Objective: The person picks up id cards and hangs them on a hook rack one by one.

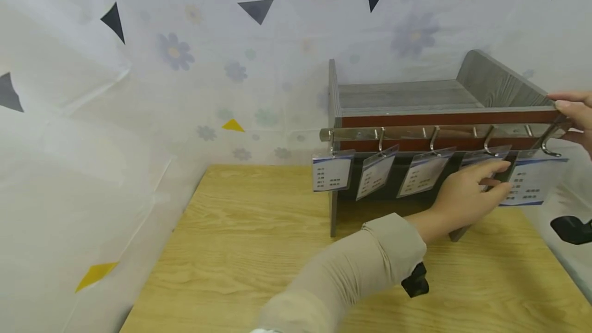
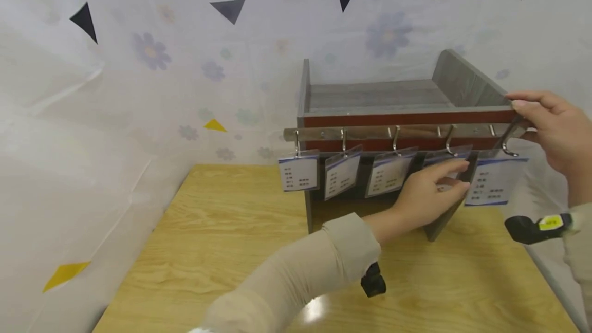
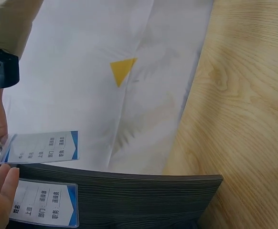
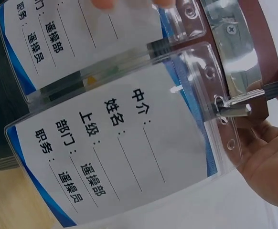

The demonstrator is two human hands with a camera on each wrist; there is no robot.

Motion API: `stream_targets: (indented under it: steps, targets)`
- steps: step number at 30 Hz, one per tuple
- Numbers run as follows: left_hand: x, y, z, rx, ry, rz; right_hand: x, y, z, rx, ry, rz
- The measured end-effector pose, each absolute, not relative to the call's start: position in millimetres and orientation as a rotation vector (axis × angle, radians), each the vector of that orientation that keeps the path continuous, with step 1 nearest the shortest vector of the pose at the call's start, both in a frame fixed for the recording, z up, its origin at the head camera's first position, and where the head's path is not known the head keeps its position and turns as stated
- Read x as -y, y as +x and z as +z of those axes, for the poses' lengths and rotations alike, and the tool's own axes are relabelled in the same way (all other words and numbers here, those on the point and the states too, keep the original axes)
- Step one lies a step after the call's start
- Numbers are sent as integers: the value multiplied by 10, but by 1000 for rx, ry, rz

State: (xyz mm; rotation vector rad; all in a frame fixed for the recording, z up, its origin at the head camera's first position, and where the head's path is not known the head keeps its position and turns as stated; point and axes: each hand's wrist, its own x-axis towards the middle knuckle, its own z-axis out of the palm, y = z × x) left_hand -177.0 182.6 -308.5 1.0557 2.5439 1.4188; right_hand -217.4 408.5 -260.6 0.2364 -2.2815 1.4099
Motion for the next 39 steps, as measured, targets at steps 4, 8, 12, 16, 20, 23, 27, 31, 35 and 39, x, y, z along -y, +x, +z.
stream_targets:
  steps: [4,8,12,16,20,23,27,31,35,39]
  targets:
    - [-1664,-1736,-3126,-2480,1059,1452,-4000,-2172,-2603,2216,197,1392]
    - [-1482,-1701,-3153,-2405,1094,1509,-4223,-2361,-2781,2175,142,1359]
    - [-1286,-1685,-3156,-2407,1149,1460,-4076,-2282,-2786,2139,37,1261]
    - [-1069,-1674,-3159,-2441,1193,1378,-3574,-1937,-2586,2075,-83,1195]
    - [-816,-1671,-3185,-2489,1227,1349,-3408,-1781,-2557,2086,-224,1095]
    - [-615,-1673,-3224,-2551,1225,1329,-3326,-1667,-2589,2093,-279,981]
    - [-352,-1666,-3288,-2637,1192,1283,-3212,-1517,-2644,2109,-158,969]
    - [-106,-1663,-3327,-2751,1220,1184,-3126,-1411,-2694,2251,-17,937]
    - [129,-1663,-3354,-2833,1221,1105,-3069,-1333,-2774,2391,88,705]
    - [353,-1650,-3410,-2896,1166,1060,-2999,-1270,-2880,2464,199,595]
